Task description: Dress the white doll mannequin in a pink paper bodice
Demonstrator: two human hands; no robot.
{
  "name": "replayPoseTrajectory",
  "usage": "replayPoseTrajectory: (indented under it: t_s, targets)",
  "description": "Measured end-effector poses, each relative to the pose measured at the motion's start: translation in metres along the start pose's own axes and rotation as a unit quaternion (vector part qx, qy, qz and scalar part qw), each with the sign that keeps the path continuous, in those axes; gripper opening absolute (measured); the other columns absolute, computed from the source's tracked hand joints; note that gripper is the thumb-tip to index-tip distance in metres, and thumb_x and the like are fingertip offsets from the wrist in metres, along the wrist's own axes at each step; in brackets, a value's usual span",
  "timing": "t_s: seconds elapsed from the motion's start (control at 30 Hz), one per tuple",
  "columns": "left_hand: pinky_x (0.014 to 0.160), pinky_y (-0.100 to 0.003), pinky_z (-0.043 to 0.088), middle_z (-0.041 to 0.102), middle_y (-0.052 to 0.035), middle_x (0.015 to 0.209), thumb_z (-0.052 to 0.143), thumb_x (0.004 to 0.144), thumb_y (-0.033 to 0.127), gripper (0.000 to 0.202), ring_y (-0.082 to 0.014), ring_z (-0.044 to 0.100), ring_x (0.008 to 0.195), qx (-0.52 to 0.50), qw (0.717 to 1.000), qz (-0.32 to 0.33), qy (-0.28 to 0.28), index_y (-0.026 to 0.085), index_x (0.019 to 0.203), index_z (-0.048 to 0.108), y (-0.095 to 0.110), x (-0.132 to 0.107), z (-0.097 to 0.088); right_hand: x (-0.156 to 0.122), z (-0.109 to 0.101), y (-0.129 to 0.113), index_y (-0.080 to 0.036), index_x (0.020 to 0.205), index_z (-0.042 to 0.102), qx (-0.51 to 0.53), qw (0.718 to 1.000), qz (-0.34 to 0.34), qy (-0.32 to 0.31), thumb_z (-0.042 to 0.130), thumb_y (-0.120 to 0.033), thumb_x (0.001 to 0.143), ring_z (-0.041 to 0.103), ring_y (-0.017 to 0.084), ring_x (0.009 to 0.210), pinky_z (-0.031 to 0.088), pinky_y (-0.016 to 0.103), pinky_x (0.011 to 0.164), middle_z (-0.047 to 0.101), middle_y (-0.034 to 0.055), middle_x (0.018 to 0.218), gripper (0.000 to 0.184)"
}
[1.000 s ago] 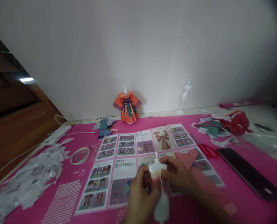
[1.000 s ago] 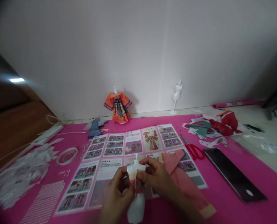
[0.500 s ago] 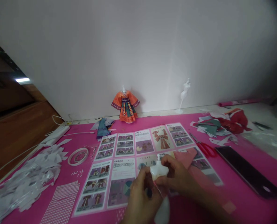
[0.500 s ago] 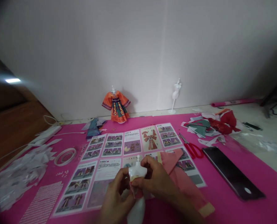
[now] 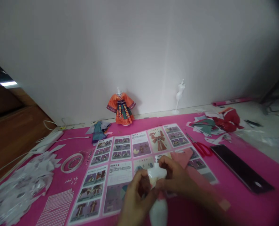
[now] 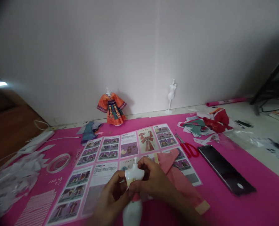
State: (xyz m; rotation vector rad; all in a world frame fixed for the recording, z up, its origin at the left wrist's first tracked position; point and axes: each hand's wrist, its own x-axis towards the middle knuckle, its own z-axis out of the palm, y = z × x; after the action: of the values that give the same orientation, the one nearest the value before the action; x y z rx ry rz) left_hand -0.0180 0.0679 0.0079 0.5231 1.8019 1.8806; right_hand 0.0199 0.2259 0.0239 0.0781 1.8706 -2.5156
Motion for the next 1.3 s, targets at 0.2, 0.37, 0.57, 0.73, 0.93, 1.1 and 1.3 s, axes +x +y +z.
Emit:
replayPoseTrajectory:
  t_s: [0.2,0.37,0.57,0.73,0.93,1.1,1.3]
  targets:
    - [0.063,-0.025,0.046,0.057,-0.0011,0.076,0.076,0.068,0.043,0.037,-0.0136,0.054,0.065,-0.071,0.997,0.0,0.022,0.021,0.09,0.055,0.001,0.001,0.0,-0.005,-0.01,0.0,-0.021,0.103,0.05,-0.041,0.998,-0.046,-0.014,0.081,-0.026,0.068,0.054,0.012,0.068,0.04,0.023,0.059,0.057,-0.0004,0.084,0.048]
    - [0.058,-0.023,0.043,0.052,0.0016,0.068,0.074,0.07,0.045,0.034,-0.0116,0.048,0.059,-0.046,0.999,0.005,0.029,0.021,0.087,0.056,0.0,0.0,-0.001,-0.013,-0.015,-0.012,-0.023,0.089,0.062,-0.268,0.917,-0.287,0.067,0.064,-0.023,0.083,0.047,0.012,0.066,0.037,0.026,0.06,0.049,0.0001,0.08,0.006]
    - [0.062,-0.024,0.044,0.057,-0.0004,0.074,0.074,0.07,0.036,0.03,-0.0138,0.053,0.066,-0.064,0.998,-0.003,0.01,0.021,0.089,0.056,0.01,-0.001,0.002,-0.019,-0.004,-0.021,-0.024,0.097,0.067,-0.4,0.849,-0.345,-0.003,0.061,-0.016,0.084,0.052,0.015,0.071,0.038,0.026,0.06,0.051,0.0022,0.079,0.016]
    - [0.071,-0.027,0.044,0.059,0.0003,0.082,0.068,0.068,0.016,0.027,-0.016,0.057,0.079,-0.12,0.992,0.003,-0.023,0.022,0.091,0.055,0.014,-0.002,0.005,-0.019,-0.008,-0.021,-0.021,0.093,0.066,-0.462,0.818,-0.341,0.003,0.061,-0.022,0.083,0.051,0.017,0.072,0.036,0.029,0.06,0.05,0.0038,0.081,0.011]
    - [0.066,-0.026,0.043,0.056,0.0006,0.074,0.068,0.07,0.021,0.022,-0.0142,0.053,0.069,-0.03,0.999,0.012,0.011,0.021,0.087,0.054,0.009,-0.002,0.002,-0.018,-0.012,-0.023,-0.018,0.081,0.061,-0.424,0.844,-0.325,0.042,0.053,-0.018,0.087,0.051,0.015,0.069,0.038,0.027,0.059,0.051,0.0035,0.076,0.01]
    - [0.06,-0.024,0.04,0.057,0.0005,0.073,0.063,0.069,0.02,0.021,-0.0149,0.053,0.067,0.06,0.998,0.023,0.006,0.021,0.088,0.053,0.006,-0.002,-0.001,-0.014,-0.013,-0.019,-0.02,0.079,0.064,-0.443,0.845,-0.291,0.065,0.062,-0.022,0.084,0.05,0.013,0.064,0.037,0.025,0.056,0.052,0.0011,0.072,0.005]
    - [0.057,-0.023,0.038,0.058,0.0008,0.072,0.065,0.066,0.016,0.029,-0.0147,0.054,0.066,0.075,0.997,0.024,0.015,0.021,0.092,0.054,0.005,-0.001,-0.001,-0.014,-0.013,-0.017,-0.019,0.076,0.063,-0.463,0.842,-0.274,0.036,0.064,-0.015,0.077,0.055,0.014,0.069,0.038,0.024,0.059,0.054,0.0011,0.074,0.005]
